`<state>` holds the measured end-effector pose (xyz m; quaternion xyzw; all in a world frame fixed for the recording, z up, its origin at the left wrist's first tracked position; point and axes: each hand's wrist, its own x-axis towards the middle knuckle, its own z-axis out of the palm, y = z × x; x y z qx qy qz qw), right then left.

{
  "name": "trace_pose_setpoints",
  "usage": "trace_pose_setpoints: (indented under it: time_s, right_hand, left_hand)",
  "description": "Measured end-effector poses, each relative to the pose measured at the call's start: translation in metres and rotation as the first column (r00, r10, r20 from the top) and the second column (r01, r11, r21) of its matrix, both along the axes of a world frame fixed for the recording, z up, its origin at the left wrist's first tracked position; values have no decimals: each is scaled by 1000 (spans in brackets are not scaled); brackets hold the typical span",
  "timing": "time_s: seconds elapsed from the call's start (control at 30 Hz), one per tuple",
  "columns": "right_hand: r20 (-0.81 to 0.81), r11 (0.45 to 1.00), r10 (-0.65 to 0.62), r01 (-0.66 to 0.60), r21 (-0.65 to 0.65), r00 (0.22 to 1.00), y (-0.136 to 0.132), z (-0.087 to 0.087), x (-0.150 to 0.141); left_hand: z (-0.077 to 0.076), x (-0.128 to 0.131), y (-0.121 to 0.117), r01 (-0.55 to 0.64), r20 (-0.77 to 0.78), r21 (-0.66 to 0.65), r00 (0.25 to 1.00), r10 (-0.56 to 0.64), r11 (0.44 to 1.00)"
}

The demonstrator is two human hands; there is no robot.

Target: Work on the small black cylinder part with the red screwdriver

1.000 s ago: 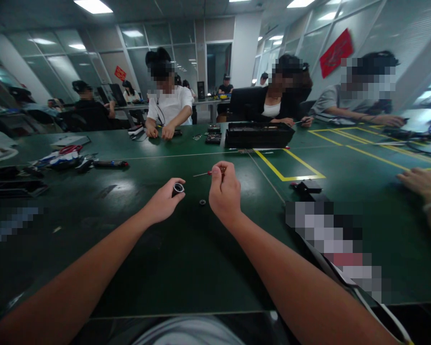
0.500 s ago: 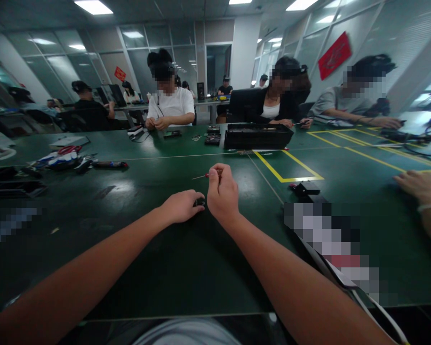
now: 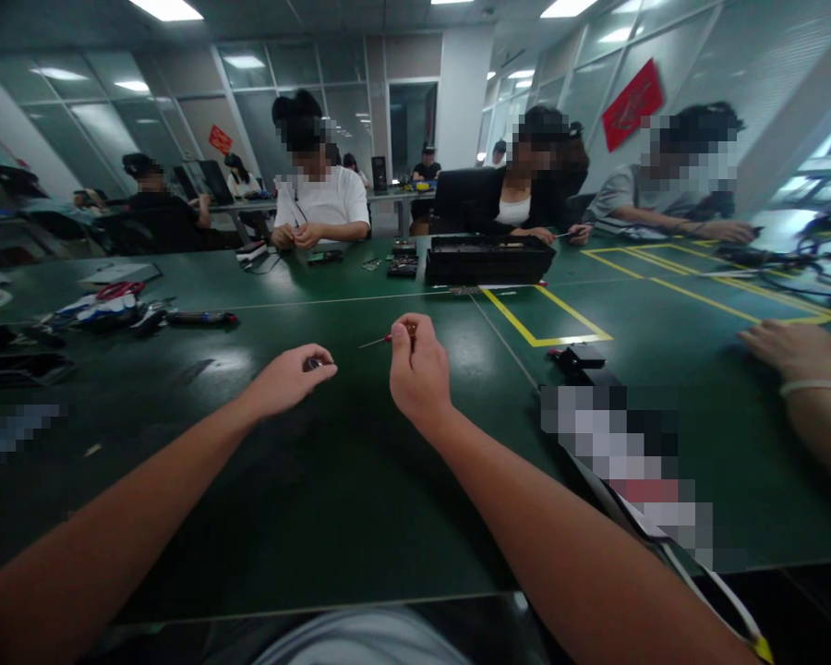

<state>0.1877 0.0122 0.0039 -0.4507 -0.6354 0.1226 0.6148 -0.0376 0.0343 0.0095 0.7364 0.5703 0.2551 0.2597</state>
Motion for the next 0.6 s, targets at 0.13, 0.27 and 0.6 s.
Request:
trace_pose_setpoints:
  time_s: [0.13,0.27,0.6]
  right_hand:
    - [-6,1000,13,-13,-12,1000,-1,0,0]
    - [-3,999,22,-22,-25,1000,0,-1,0]
    - [-12,999,27,-27,-33,1000,2,-3,-1]
  left_hand:
    - [12,-42,-15,-147,403,-196,889,216,970]
    - [28,-86,-40,-325,613,-304,653,445,895]
    - [36,-217,-102,-804,597,-196,356,719,561]
